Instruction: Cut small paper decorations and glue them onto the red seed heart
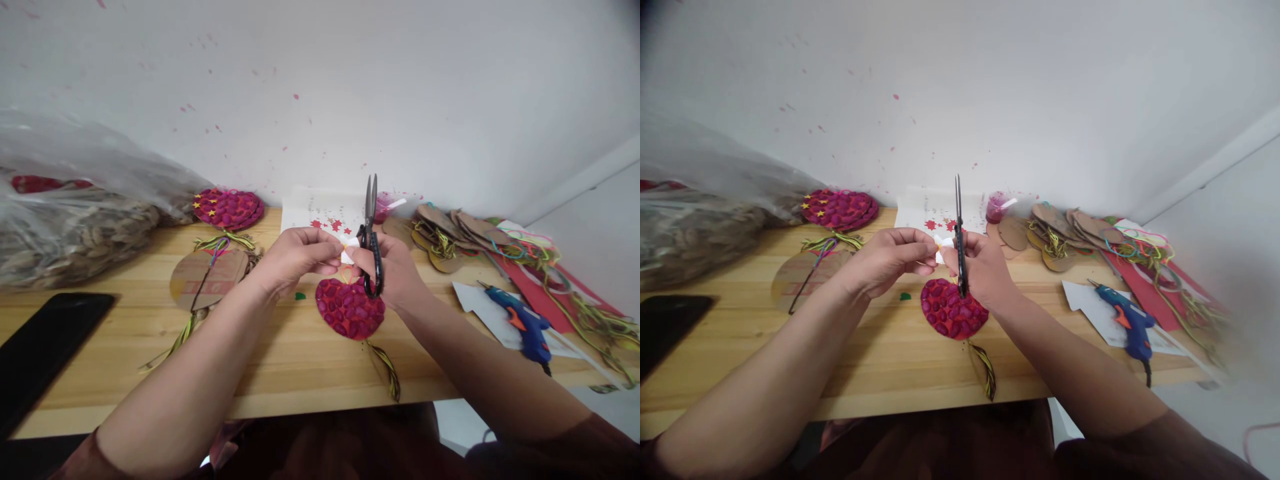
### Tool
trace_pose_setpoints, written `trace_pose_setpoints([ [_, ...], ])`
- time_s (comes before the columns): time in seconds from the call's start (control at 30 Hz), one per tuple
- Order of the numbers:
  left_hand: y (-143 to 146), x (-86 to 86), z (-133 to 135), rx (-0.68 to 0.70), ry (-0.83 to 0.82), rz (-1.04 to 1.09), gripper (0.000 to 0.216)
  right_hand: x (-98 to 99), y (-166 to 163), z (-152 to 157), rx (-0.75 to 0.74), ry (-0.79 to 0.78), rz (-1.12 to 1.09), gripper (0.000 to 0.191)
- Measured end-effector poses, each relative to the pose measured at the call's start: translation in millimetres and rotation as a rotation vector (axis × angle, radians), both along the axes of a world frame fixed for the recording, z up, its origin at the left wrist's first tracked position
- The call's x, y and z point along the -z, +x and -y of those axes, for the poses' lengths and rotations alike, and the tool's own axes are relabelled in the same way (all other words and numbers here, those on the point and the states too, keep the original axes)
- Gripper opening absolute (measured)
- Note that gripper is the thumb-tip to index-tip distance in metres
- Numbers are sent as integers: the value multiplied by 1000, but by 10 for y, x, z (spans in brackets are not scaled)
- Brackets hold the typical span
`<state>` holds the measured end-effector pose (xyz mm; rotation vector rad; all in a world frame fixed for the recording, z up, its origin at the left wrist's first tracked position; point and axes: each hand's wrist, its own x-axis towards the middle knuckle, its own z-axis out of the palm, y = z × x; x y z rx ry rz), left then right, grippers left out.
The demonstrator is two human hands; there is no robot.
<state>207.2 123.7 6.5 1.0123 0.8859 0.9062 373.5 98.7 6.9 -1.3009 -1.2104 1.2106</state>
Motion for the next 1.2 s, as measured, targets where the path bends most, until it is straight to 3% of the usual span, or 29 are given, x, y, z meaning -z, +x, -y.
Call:
trace_pose_setpoints([
  [0.23,-8,-4,-10,7,27,-40,8,-4,-14,13,-10,5,29,27],
  [0.37,-21,-7,-16,-11,44,-52,10,-5,48,11,-88,18,44,29],
  [0.53,-66,7,-52,-41,51,-12,18,-25,362,81,-229,-34,138,36],
  [0.63,-87,20,-75,-51,53,12,20,-42,606,171,-358,-58,308,43],
  [0.77,-80,23,-76,-55,53,19,17,-53,792,288,-400,-99,486,39],
  [0.93,-62,2,-57,-55,32,6,15,-93,770,325,-423,-103,626,40],
  [1.2,-77,25,-76,-19,-6,-4,12,-202,714,274,-474,-98,651,42],
])
